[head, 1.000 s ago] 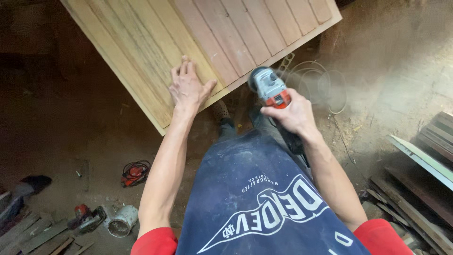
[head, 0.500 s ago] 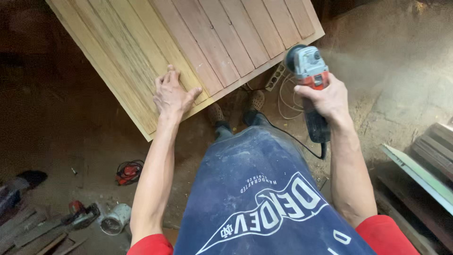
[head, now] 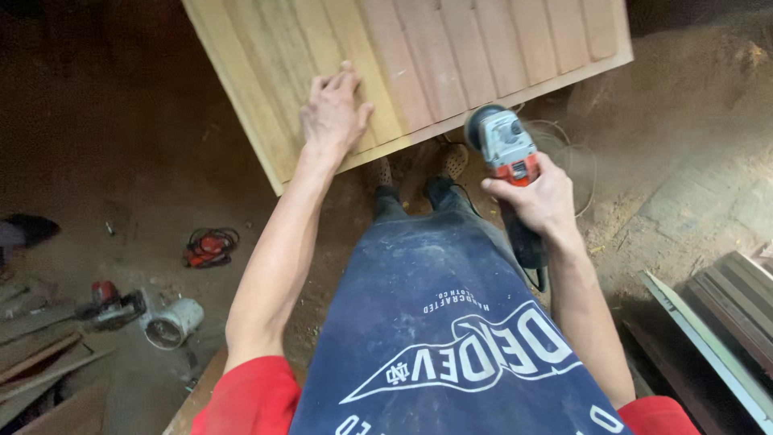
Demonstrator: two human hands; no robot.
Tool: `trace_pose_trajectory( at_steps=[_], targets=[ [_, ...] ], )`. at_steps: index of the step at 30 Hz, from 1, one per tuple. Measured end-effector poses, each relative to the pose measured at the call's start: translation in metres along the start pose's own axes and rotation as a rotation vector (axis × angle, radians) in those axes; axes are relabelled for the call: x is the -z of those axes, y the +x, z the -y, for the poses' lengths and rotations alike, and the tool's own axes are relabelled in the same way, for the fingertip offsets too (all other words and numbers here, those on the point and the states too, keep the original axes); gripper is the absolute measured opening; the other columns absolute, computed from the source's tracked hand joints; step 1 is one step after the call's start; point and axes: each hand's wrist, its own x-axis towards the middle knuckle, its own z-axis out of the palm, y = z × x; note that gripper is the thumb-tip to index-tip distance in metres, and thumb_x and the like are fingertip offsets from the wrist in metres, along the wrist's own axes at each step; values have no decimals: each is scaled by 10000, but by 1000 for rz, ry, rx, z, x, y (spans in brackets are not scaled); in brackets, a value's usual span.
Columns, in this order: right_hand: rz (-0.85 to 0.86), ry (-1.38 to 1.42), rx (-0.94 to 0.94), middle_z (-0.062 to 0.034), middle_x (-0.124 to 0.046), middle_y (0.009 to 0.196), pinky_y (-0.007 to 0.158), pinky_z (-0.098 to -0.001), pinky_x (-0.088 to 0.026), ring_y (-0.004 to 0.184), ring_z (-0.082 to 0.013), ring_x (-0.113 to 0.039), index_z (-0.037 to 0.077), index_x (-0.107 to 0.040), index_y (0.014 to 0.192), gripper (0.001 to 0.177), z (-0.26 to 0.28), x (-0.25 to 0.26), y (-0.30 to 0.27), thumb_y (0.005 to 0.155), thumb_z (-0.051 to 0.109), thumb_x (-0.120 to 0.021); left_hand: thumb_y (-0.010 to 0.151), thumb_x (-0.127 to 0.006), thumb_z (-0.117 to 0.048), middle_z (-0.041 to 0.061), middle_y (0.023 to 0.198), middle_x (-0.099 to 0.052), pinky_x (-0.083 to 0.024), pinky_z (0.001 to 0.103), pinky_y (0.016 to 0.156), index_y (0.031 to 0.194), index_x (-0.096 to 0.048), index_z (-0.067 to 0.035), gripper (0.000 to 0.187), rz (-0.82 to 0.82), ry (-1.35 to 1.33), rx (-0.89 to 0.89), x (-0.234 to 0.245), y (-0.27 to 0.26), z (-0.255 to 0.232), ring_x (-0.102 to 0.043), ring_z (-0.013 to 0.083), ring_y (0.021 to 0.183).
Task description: The person uses an angle grinder with a sanding disc to smooth the surface of a wooden board. They move the tool across the board in long strokes, occasionally pausing to reposition their hands or the board.
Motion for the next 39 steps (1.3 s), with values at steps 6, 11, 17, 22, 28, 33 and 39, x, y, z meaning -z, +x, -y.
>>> trace_pose_trajectory(
  at_steps=[6, 11, 17, 22, 28, 33, 39],
  targets=[
    [118, -31, 45, -127, -773, 1012, 874, -352, -567, 918, -206, -742, 20, -699, 1148, 695, 40, -66, -32, 626, 430, -903, 863, -774, -264, 10, 1321, -663, -557, 472, 914, 1261, -631, -132, 444, 66, -18, -14, -7, 7, 15, -556, 294, 1243],
    [199, -88, 77, -159, -758, 1082, 905, -360, -560, 983, -256, -744, 34, -630, 1289, 861, 71, -114, -57, 593, 455, -912, 852, -790, -287, 6, 1324, -655, -570, 476, 907, 1303, -612, -132, 509, 38, -59, -91, -1, 0, 19, -558, 304, 1221],
    [232, -133, 44, -179, -752, 1087, 909, -370, -557, 997, -303, -739, 44, -604, 1328, 911, 85, -134, -69, 588, 486, -902, 861, -795, -298, 18, 1318, -649, -568, 476, 894, 1345, -589, -107, 559, 53, -47, -142, 3, 3, 24, -552, 317, 1224],
    [135, -43, 45, -151, -762, 1085, 912, -346, -554, 987, -244, -742, 37, -641, 1287, 843, 68, -121, -62, 603, 446, -916, 841, -814, -305, 11, 1351, -640, -574, 472, 920, 1372, -578, -108, 614, 85, -68, -151, 6, 4, 25, -558, 312, 1222],
    [-20, 96, -19, -92, -768, 1003, 857, -330, -564, 901, -163, -723, 20, -706, 1153, 637, 39, -72, -45, 664, 373, -910, 812, -846, -336, 36, 1386, -612, -564, 481, 910, 1395, -560, -93, 693, 117, -19, -147, 5, 6, 26, -540, 323, 1235],
    [-82, 148, -87, -99, -760, 955, 786, -342, -580, 834, -175, -723, 29, -700, 1115, 570, 21, -31, -23, 702, 381, -875, 802, -855, -351, 11, 1415, -609, -553, 493, 929, 1362, -591, -154, 650, 138, -3, -120, 11, 7, 24, -527, 304, 1267],
    [-80, 62, -32, -127, -761, 961, 811, -344, -570, 852, -197, -731, 14, -699, 1105, 604, 7, -23, -13, 693, 413, -891, 795, -858, -371, 12, 1364, -630, -537, 511, 921, 1409, -561, -144, 720, 145, 51, -65, 16, 6, 16, -526, 291, 1270]
  ],
)
